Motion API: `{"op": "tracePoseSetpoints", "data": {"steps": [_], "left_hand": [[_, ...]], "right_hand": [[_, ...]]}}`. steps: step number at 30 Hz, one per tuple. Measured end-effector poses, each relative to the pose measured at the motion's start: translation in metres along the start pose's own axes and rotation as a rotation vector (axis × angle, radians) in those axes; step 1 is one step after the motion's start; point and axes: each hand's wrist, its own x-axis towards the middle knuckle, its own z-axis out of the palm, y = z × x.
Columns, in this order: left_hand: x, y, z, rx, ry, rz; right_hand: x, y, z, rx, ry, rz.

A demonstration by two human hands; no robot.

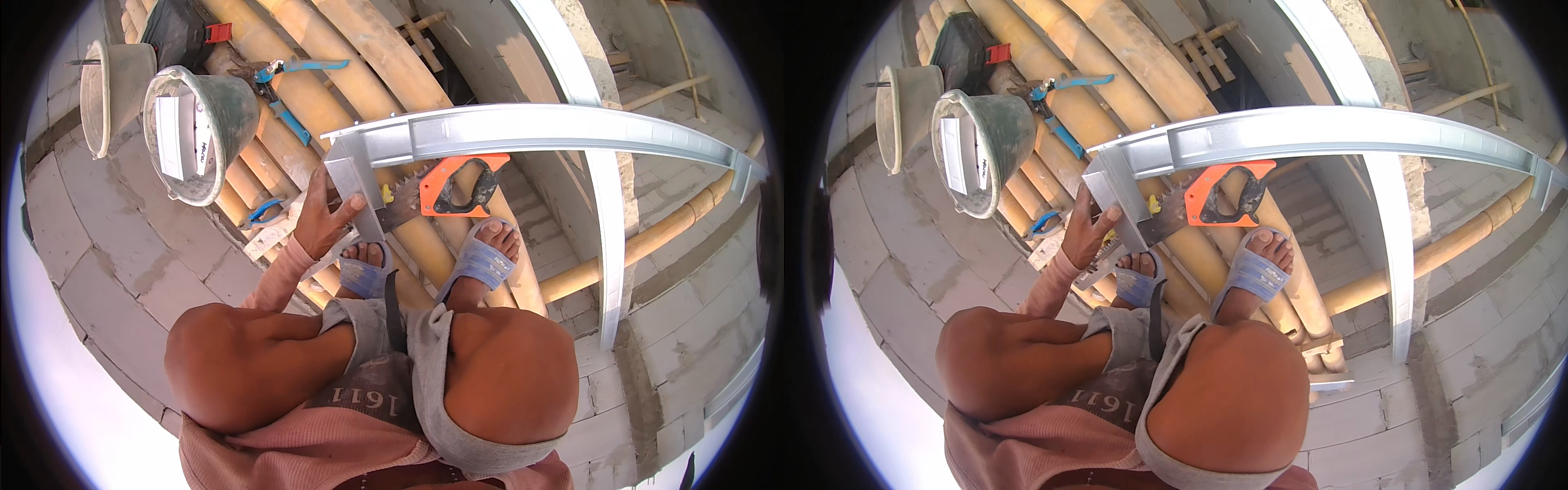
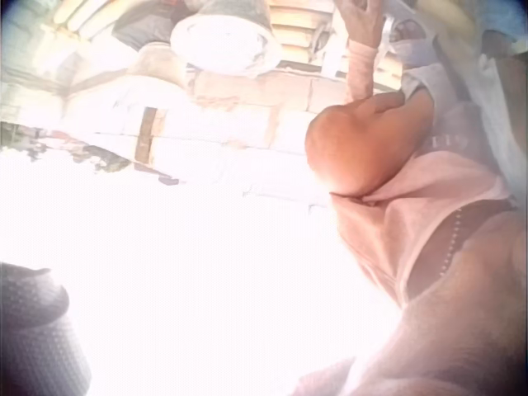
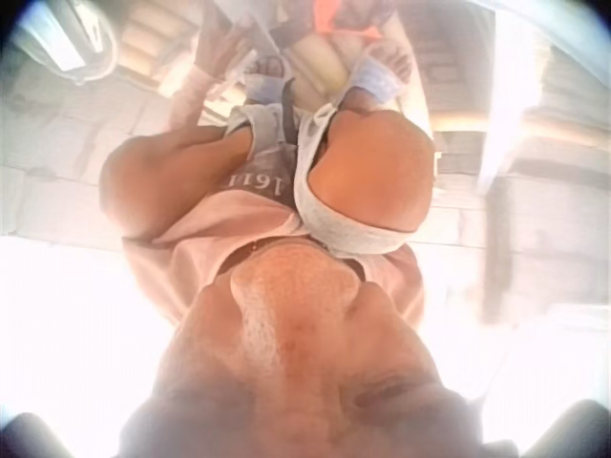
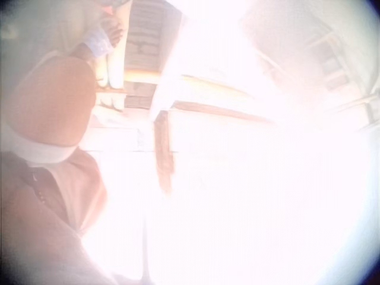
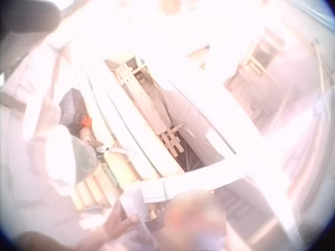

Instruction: The person assembles a metal frame by measuring a light-gauge steel section with a tape measure, marking it with a pen, and then joining two metal pieces together using a power drill and screws while working on a bamboo scaffold.

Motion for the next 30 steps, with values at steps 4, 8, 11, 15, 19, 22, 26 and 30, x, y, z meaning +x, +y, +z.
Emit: {"op": "tracePoseSetpoints", "data": {"steps": [4,8,11,15,19,22,26,30], "left_hand": [[-0.003,-0.007,-0.012,0.15,0.03,0.04],[-0.026,-0.002,-0.028,0.16,0.065,0.009],[-0.045,-0.008,-0.046,0.448,0.078,0.109],[-0.059,0.053,-0.1,0.686,0.045,0.515],[-0.053,0.074,-0.166,0.418,0.661,0.42],[-0.019,0.043,-0.241,0.311,0.984,0.407],[0.009,0.002,-0.281,1.026,1.031,0.337],[0.018,0.006,-0.258,1.276,0.871,0.172]], "right_hand": [[0.014,-0.032,-0.001,0.051,-0.021,-0.076],[0.034,-0.066,0.009,0.108,-0.085,-0.162],[0.052,-0.089,0.012,0.179,-0.142,-0.238],[0.067,-0.126,0.015,0.245,-0.191,-0.361],[0.073,-0.157,0.027,0.329,-0.288,-0.454],[0.072,-0.179,0.029,0.381,-0.356,-0.522],[0.069,-0.201,0.022,0.426,-0.436,-0.593],[0.073,-0.224,-0.001,0.475,-0.503,-0.693]]}}
